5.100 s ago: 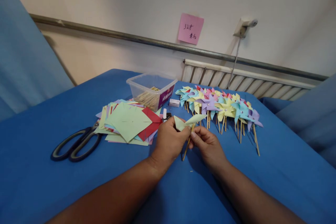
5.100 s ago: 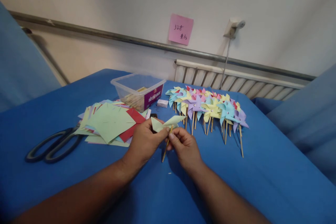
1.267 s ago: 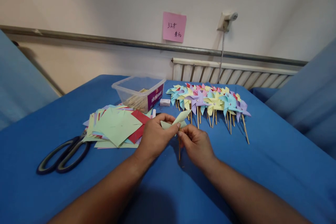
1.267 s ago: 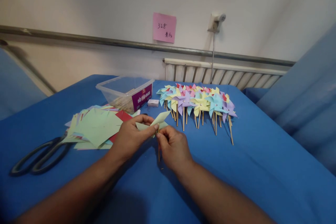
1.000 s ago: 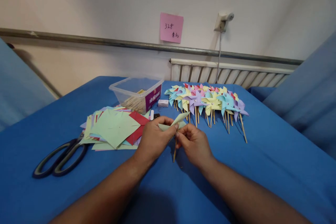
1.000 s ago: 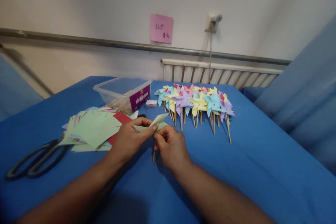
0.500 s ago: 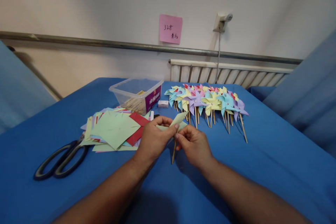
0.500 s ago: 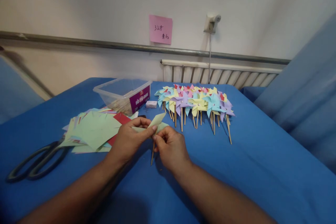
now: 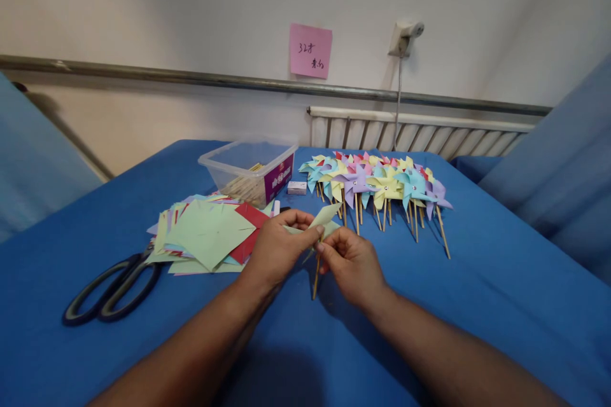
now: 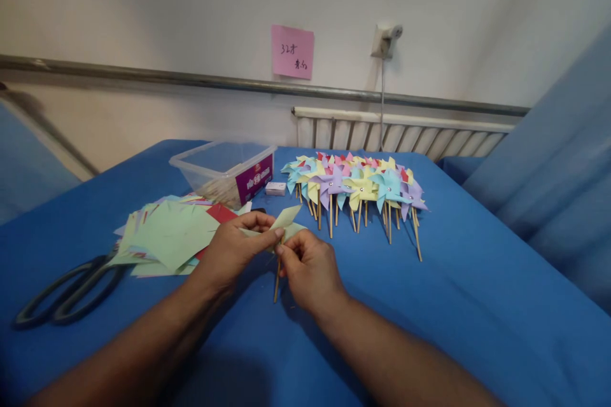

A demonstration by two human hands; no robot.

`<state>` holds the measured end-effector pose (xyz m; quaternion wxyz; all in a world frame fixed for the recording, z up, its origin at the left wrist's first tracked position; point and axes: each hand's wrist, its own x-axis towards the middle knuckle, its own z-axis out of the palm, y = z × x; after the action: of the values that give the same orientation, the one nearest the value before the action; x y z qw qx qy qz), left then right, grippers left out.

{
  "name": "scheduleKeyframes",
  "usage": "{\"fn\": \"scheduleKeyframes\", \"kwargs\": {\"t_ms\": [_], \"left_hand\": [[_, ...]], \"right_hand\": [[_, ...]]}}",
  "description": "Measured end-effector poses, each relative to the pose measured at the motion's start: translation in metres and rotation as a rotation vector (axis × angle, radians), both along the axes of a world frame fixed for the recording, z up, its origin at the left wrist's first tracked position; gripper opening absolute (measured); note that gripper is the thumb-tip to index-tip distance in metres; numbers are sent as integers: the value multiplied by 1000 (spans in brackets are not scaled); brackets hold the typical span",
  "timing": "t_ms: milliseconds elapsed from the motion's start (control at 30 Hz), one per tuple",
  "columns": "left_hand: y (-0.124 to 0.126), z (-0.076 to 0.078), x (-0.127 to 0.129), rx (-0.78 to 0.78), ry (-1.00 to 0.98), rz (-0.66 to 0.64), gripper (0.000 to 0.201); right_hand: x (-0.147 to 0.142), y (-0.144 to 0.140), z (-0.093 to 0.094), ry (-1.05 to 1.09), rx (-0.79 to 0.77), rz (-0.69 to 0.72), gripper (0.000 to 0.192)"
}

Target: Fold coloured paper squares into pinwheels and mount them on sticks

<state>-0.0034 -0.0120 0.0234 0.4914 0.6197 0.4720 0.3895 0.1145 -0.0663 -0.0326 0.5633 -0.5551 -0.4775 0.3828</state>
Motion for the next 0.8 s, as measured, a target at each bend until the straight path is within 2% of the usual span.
{"fn": "scheduleKeyframes", "kwargs": {"t_ms": [167,800], "left_hand": [[3,3,-3,8,60,-41,21],[1,7,-5,28,129,-21,21]], "right_hand": [[1,0,0,-30,10,-5,18],[2,1,-1,6,-2,14,18]]}}
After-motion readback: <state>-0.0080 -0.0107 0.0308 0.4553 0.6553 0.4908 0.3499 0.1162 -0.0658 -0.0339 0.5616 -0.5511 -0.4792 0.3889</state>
